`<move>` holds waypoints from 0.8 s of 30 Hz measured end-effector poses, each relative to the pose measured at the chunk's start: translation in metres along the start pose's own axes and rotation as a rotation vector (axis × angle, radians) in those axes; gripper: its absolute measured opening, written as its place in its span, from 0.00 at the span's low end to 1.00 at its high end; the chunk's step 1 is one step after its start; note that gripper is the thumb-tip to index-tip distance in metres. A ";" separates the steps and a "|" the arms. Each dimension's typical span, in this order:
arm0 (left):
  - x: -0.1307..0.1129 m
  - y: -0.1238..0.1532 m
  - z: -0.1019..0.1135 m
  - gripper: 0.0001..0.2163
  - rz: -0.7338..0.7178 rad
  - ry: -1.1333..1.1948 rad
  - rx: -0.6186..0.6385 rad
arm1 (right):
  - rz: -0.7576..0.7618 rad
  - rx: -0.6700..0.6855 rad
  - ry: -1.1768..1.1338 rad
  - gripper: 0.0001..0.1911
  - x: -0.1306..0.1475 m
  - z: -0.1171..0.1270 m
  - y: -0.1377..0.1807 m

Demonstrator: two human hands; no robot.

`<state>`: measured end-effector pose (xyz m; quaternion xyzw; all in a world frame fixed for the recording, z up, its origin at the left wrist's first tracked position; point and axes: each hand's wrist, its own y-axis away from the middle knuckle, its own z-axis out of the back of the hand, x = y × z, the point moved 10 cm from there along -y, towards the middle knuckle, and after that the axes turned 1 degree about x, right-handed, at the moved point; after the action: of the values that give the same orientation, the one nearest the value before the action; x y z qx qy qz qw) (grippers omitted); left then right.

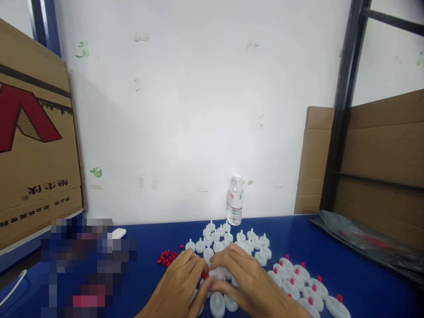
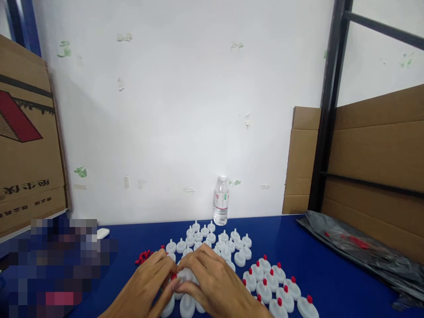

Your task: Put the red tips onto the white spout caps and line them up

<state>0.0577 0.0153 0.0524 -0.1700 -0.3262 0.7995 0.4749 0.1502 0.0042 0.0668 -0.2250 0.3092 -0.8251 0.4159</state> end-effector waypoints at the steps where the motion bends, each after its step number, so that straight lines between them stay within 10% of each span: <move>1: -0.002 0.000 0.002 0.08 -0.021 -0.012 -0.010 | 0.023 -0.007 -0.007 0.09 0.001 0.000 0.000; 9: 0.002 0.001 -0.001 0.12 -0.029 0.041 -0.090 | 0.164 -0.090 0.121 0.13 0.018 0.007 0.001; 18: 0.081 0.014 0.032 0.16 0.364 -0.025 -0.135 | -0.577 -0.245 0.326 0.11 -0.117 0.094 0.029; 24: 0.116 0.021 -0.007 0.16 0.534 -0.058 0.141 | -0.588 0.058 0.052 0.10 -0.111 0.076 0.020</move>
<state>-0.0089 0.1121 0.0371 -0.1936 -0.2268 0.9216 0.2484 0.2701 0.0624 0.0936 -0.2717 0.2177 -0.9242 0.1572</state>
